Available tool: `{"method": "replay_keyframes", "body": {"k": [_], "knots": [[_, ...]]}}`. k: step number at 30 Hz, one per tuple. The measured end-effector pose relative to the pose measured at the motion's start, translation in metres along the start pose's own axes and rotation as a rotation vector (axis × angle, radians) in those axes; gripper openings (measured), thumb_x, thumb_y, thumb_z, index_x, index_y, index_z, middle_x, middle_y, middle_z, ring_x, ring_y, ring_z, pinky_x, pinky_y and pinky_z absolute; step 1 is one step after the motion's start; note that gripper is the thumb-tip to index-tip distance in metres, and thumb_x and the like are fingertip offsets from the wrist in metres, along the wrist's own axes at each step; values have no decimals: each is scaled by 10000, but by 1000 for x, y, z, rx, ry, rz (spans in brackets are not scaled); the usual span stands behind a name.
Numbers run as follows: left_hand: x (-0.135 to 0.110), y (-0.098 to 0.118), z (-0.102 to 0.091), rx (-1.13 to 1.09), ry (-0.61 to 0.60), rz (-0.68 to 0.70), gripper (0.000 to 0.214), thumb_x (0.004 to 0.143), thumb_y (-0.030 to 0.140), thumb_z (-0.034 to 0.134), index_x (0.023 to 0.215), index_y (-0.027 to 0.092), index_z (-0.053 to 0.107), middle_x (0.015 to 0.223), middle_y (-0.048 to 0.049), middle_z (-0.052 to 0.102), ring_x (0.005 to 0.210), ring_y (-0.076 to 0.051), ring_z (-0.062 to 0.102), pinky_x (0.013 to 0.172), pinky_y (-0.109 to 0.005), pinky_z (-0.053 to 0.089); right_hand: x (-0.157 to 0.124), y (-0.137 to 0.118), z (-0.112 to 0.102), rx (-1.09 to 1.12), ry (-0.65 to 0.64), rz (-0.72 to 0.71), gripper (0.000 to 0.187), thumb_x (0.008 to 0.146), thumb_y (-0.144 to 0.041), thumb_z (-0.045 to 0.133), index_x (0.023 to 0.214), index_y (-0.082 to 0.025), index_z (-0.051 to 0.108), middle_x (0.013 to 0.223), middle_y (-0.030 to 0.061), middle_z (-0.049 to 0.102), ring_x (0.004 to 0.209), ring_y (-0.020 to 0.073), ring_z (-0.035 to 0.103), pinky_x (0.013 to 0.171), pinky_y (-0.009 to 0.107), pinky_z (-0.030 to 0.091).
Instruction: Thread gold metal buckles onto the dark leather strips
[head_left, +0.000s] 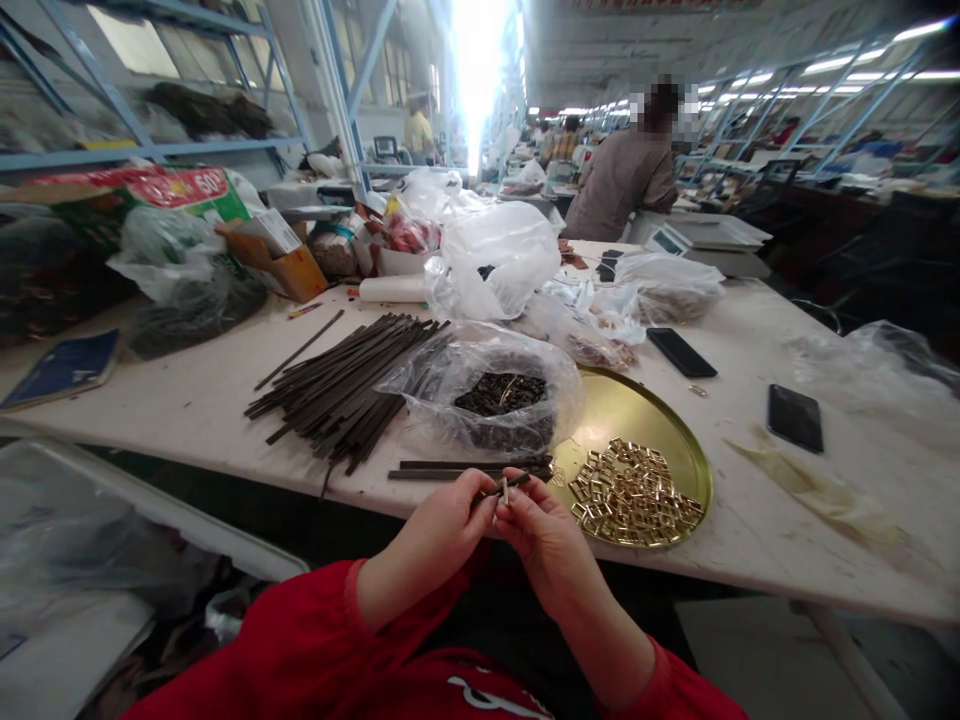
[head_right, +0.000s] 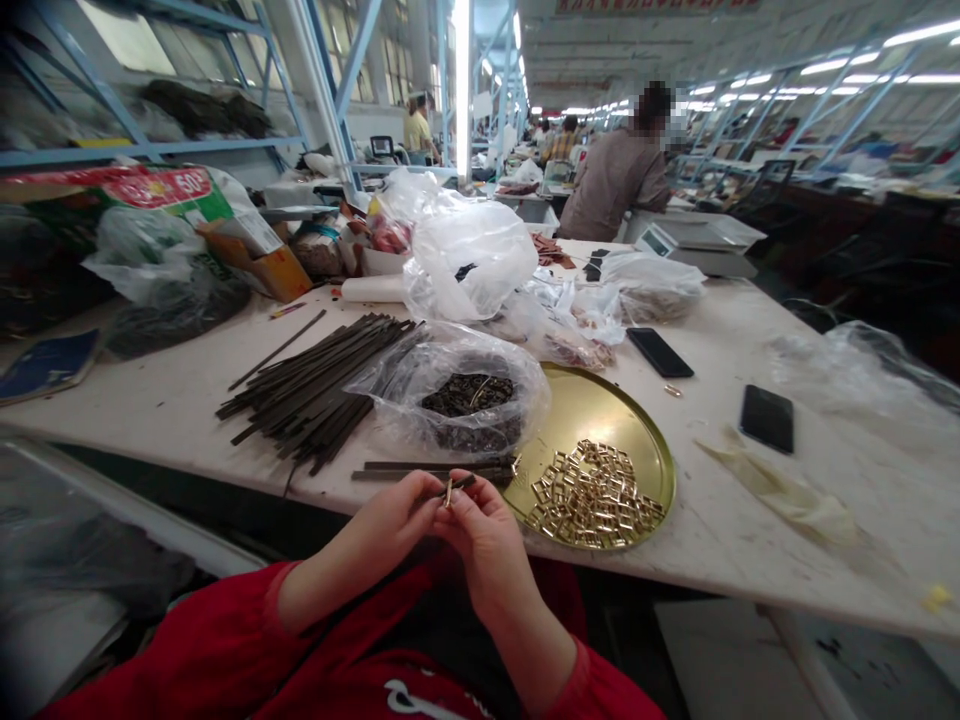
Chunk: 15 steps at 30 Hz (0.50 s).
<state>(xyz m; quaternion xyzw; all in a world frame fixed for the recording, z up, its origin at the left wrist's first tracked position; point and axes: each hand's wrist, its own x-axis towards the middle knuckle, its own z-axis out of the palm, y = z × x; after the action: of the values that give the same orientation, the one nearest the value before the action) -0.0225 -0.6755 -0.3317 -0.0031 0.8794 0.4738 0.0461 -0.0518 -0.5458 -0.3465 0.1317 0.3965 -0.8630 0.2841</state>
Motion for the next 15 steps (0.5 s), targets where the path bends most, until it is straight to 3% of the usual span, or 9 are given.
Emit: {"method": "replay_keyframes", "body": {"k": [6,10,15], "knots": [[-4,-5,1,-129,10,-11,112,815,187,454,906,149,507,904,-46,599,828,-157,548,754,-264,417,1,9,-5,-53,-30,-9,297,614,-232,752,862,-179,599,710,-40,595,556,32,540,527,134,450],[-5,-6,1,-195,-36,-64,127,816,251,475,883,148,508,810,-27,610,668,-130,555,621,-239,427,0,11,-5,-88,-75,-35,253,631,-240,737,826,-172,590,711,-30,587,564,48,509,518,161,422],[-6,-7,1,-234,-89,-121,131,813,279,468,825,152,497,653,15,580,516,-99,502,508,-212,383,3,5,-6,-64,-28,-79,265,615,-258,744,805,-179,578,632,-56,512,515,44,436,502,174,389]]}}
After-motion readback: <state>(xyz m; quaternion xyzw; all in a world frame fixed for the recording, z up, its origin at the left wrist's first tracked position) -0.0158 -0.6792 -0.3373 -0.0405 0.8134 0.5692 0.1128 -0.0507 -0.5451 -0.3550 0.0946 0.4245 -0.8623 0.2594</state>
